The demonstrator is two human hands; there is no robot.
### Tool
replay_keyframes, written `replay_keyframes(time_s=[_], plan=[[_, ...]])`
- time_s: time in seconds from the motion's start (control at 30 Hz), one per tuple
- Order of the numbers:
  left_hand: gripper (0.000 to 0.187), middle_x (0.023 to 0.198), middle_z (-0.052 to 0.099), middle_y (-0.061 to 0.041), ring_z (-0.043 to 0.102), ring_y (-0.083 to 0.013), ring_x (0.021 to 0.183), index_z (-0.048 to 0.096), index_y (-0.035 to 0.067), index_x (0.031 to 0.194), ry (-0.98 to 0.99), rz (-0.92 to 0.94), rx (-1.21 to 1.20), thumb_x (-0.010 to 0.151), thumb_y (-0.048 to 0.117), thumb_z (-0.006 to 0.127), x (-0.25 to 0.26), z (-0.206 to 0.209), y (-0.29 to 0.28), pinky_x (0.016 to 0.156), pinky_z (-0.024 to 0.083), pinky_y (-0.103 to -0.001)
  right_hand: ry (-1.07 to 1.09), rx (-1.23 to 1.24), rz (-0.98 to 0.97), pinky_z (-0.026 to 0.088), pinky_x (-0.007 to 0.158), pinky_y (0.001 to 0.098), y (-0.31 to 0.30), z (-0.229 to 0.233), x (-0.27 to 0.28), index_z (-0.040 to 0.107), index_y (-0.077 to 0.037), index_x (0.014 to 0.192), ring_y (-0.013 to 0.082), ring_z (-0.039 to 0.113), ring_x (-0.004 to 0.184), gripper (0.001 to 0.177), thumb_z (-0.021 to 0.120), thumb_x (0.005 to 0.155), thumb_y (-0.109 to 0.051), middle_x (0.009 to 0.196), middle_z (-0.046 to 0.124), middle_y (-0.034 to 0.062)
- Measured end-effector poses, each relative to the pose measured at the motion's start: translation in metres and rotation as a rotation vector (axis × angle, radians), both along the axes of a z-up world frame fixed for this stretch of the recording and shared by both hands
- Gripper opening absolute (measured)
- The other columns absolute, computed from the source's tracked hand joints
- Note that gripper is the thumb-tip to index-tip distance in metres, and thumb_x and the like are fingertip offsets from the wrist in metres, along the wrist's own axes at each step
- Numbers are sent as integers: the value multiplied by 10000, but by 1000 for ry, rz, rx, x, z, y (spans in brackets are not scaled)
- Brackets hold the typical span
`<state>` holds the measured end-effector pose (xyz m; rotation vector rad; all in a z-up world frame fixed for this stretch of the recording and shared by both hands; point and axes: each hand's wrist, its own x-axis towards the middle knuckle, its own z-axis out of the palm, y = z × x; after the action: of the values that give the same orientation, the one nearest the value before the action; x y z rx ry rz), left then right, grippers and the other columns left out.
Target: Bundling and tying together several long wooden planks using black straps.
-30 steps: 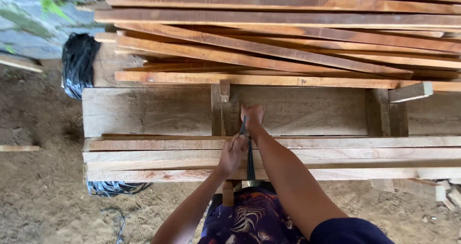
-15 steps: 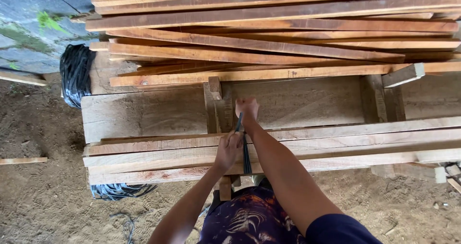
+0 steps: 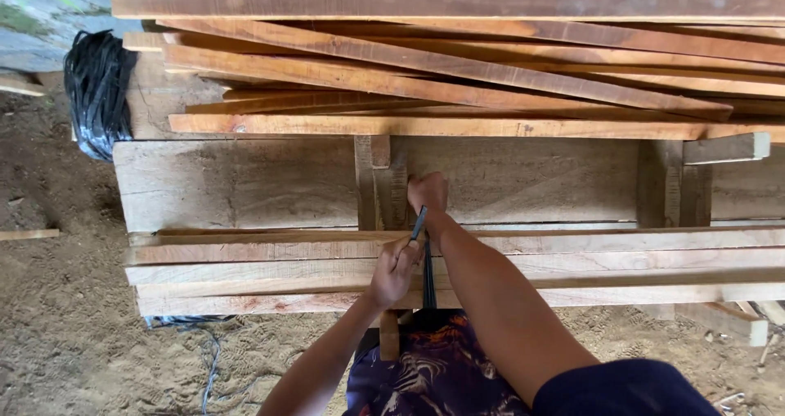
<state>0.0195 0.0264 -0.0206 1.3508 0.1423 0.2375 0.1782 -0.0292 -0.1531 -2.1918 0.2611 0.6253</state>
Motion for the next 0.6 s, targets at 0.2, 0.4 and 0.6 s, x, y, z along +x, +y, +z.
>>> replay_keyframes(time_s=[0.2,0.4,0.6], plan=[[505,600,285,56,263,-70,564,350,167,655,-68,-19,-27,1159,129,340,-2,14,-2,613,428,-274,-37,-9,-77,334,471,453,-3,24,4,533,-113,526,195,401,402,409,630,896,-258,451,468,88],[514,529,367,-4,324,-90,503,422,143,652,-64,-84,184,1160,159,345,-13,-19,-2,550,411,-318,-114,149,-244,414,400,380,-24,56,15,464,-128,504,156,428,357,449,611,923,-190,425,459,69],[433,568,604,-179,606,-366,559,563,25,717,-9,-159,518,1080,233,454,15,-38,20,597,507,-440,-69,419,-320,419,414,341,-73,187,-62,453,-128,552,98,380,402,335,587,855,-177,499,338,18]])
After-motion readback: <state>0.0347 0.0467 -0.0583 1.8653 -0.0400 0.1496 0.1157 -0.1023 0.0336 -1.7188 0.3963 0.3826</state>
